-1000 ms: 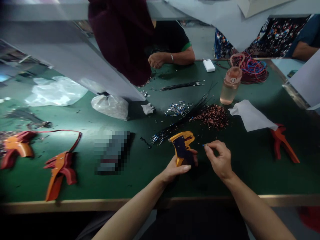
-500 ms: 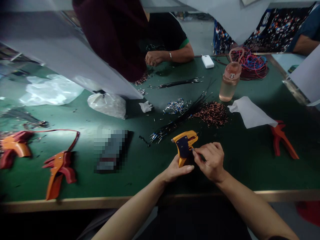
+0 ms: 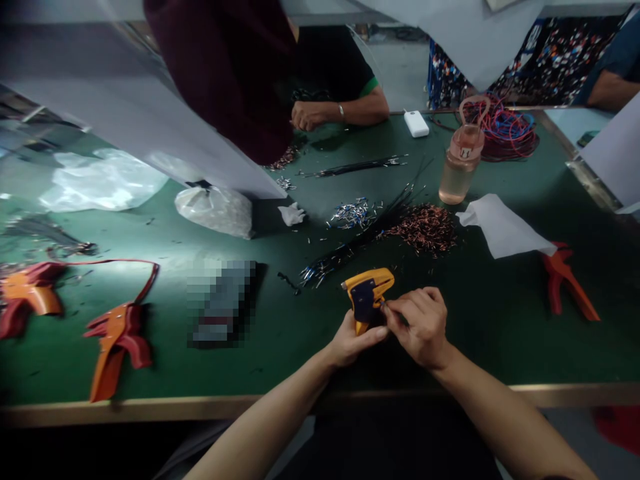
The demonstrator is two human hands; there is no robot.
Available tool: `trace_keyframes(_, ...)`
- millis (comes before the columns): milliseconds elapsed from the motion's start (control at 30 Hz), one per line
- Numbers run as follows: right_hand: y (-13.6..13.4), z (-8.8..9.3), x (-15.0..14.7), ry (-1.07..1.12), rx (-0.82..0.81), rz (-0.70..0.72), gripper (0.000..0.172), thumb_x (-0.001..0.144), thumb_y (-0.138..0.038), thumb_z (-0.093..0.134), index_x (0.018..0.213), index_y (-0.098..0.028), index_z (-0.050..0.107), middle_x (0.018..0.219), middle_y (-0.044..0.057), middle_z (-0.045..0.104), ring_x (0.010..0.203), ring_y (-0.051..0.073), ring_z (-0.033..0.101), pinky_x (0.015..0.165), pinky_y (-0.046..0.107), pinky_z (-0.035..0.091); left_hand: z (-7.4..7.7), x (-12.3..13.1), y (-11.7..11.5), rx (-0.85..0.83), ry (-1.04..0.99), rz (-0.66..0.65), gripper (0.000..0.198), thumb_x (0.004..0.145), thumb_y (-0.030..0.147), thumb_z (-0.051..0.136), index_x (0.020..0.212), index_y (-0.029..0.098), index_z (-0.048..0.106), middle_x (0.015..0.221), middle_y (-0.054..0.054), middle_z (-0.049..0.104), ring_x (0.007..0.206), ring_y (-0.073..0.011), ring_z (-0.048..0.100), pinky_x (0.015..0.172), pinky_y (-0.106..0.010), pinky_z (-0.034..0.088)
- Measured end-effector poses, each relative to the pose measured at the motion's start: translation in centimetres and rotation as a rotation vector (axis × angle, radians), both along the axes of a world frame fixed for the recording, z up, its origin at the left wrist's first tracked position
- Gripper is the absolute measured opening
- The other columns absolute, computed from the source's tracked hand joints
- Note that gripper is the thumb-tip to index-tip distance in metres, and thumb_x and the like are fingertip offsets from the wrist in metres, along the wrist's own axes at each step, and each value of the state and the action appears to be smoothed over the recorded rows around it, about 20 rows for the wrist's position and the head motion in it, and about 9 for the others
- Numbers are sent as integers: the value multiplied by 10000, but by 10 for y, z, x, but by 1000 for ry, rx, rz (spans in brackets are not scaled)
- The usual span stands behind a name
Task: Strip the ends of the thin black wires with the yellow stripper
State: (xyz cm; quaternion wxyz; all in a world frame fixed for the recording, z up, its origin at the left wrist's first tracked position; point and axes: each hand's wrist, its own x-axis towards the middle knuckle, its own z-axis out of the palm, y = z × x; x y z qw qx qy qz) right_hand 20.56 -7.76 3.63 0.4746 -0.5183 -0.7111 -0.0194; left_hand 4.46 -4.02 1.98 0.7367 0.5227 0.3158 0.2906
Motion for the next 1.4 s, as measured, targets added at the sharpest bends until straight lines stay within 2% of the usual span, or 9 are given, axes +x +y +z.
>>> trace_keyframes(267, 0, 0, 4, 10, -14, 49, 118, 948, -168, 598, 853, -201, 660, 696, -11, 716, 605, 124, 629, 707, 322, 399, -8, -2, -1, 68, 132, 88, 369, 640, 461, 839, 660, 142, 654, 626, -17, 572, 612, -135, 493, 604, -275, 443)
trace_keyframes(467, 0, -9, 9, 149, -62, 72, 130, 926, -183, 620, 820, -218, 686, 684, -10, 713, 610, 132, 630, 697, 317, 430, -18, -1, 3, -80, 75, 89, 403, 612, 457, 866, 663, 147, 613, 518, 28, 506, 474, -85, 415, 479, -243, 330)
trace_keyframes(700, 9, -18, 17, 533, -336, -31, 259, 895, -384, 618, 700, -221, 665, 656, -3, 656, 624, 153, 607, 616, 271, 471, -22, 1, 17, -366, -331, 213, 445, 629, 340, 869, 975, 129, 686, 765, -40, 678, 708, -178, 654, 729, -319, 526)
trace_keyframes(900, 21, -34, 21, 750, -521, -105, 404, 805, -587, 635, 694, -200, 664, 595, 8, 617, 549, 154, 570, 547, 272, 472, -33, 4, 15, -250, -330, 268, 492, 590, 322, 892, 1011, 138, 715, 811, -44, 701, 733, -183, 672, 747, -313, 521)
trace_keyframes(1000, 52, -37, 18, 656, -605, -60, 436, 794, -598, 603, 816, -176, 712, 700, 66, 718, 572, 177, 631, 529, 284, 496, -43, 8, 18, -139, -351, 445, 538, 533, 347, 904, 995, 138, 724, 775, -35, 706, 698, -177, 665, 720, -300, 517)
trace_keyframes(1100, 106, -32, 2, 540, -603, -25, 421, 812, -563, 584, 848, -171, 731, 742, 88, 756, 591, 198, 677, 513, 287, 511, -49, 9, 27, -142, -405, 667, 543, 523, 355, 891, 991, 146, 712, 784, -29, 714, 691, -181, 673, 738, -318, 530)
trace_keyframes(1233, 175, -22, -25, 351, -546, 1, 294, 864, -378, 585, 1028, -191, 740, 886, 72, 796, 727, 193, 734, 690, 304, 573, -43, 1, 44, -148, -404, 948, 470, 547, 281, 861, 961, 159, 677, 777, 7, 696, 710, -157, 675, 751, -291, 530)
trace_keyframes(1300, 188, -22, -34, 228, -521, -1, 291, 877, -306, 579, 1108, -211, 727, 914, 61, 803, 784, 195, 747, 762, 318, 576, -37, -5, 50, -147, -403, 1026, 434, 554, 237, 849, 936, 168, 657, 770, 23, 687, 702, -142, 671, 732, -271, 527)
trace_keyframes(1400, 171, -29, -32, 34, -499, 5, 265, 905, -249, 544, 1081, -234, 741, 938, 58, 810, 856, 208, 759, 796, 328, 569, -31, -8, 55, -169, -435, 1038, 388, 578, 203, 831, 913, 173, 638, 752, 26, 685, 672, -139, 669, 684, -267, 529)
